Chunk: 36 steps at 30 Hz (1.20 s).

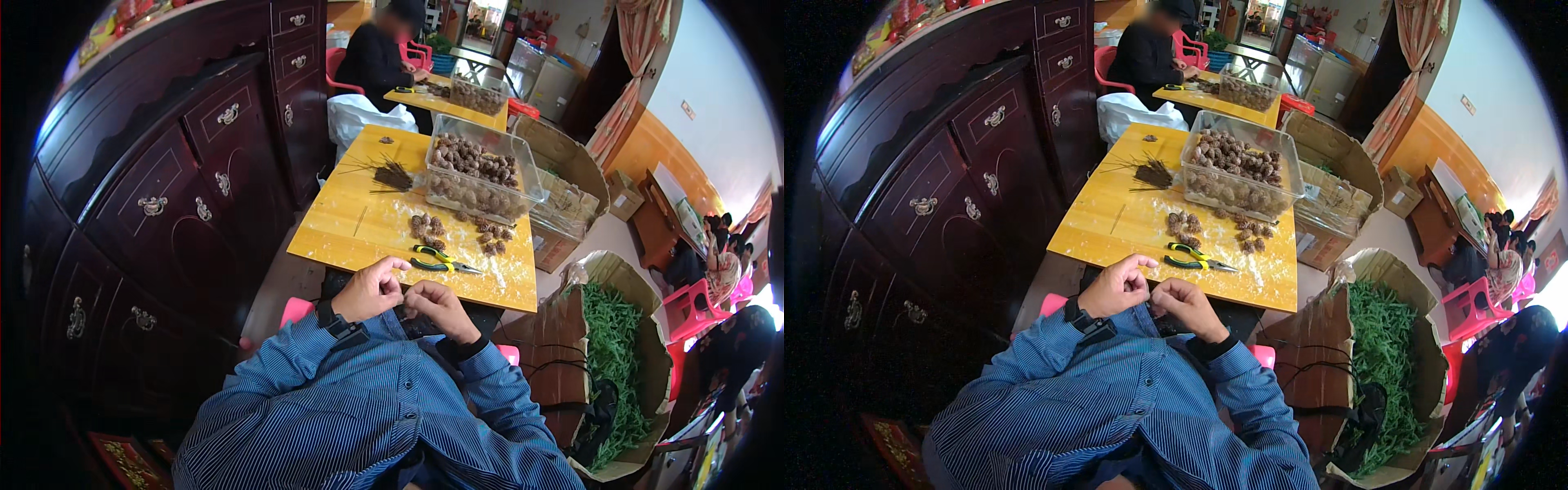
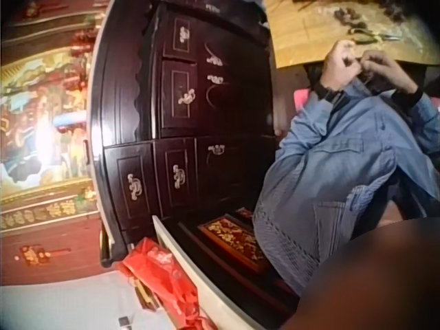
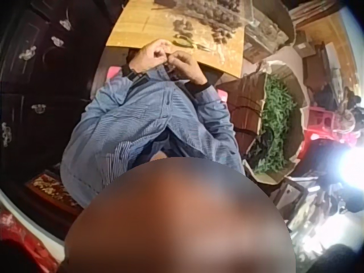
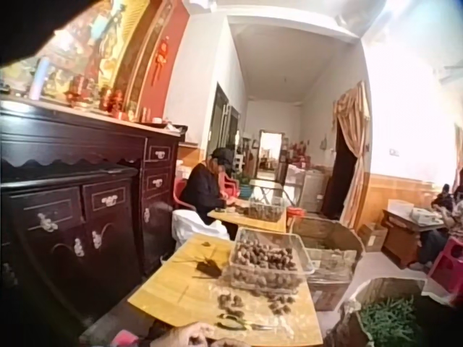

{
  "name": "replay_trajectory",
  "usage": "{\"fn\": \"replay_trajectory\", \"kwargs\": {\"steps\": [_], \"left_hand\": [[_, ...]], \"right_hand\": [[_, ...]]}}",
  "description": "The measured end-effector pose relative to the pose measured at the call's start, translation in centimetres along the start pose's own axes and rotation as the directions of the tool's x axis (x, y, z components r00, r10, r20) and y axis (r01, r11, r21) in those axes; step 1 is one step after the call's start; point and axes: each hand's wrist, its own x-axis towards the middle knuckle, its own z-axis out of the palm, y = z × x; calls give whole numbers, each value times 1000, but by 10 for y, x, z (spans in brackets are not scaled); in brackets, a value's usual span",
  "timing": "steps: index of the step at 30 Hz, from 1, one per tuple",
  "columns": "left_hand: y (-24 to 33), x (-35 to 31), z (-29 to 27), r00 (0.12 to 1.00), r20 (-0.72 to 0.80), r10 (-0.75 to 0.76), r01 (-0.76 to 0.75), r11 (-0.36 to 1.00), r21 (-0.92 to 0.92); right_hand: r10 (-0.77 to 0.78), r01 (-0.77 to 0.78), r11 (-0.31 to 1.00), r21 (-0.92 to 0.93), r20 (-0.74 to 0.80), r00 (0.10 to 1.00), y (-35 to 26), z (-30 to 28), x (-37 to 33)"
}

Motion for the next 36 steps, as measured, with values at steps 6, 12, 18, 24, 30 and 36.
{"fn": "replay_trajectory", "kwargs": {"steps": [6, 12, 18, 24, 30, 36], "left_hand": [[21, 0, -3, 962, -33, 269, -260, 949, 178], [30, -2, 3, 857, 60, 512, -483, 755, 443], [28, -1, 4, 804, 105, 585, -547, 659, 516], [24, -2, 11, 775, 52, 630, -545, 625, 559], [29, -3, 19, 777, -101, 621, -489, 697, 525], [25, -5, 15, 871, -157, 466, -374, 835, 404]], "right_hand": [[158, -150, 886, 439, 18, 987, -2, -8, -1], [196, -220, 821, 527, 101, 975, -2, -6, -3], [174, -226, 787, 574, 145, 974, 1, -8, -3], [137, -197, 743, 640, 143, 980, 3, -3, -5], [22, -54, 805, 591, 61, 998, 6, 3, -1], [-146, 163, 925, 342, -75, 986, 3, 13, -2]]}}
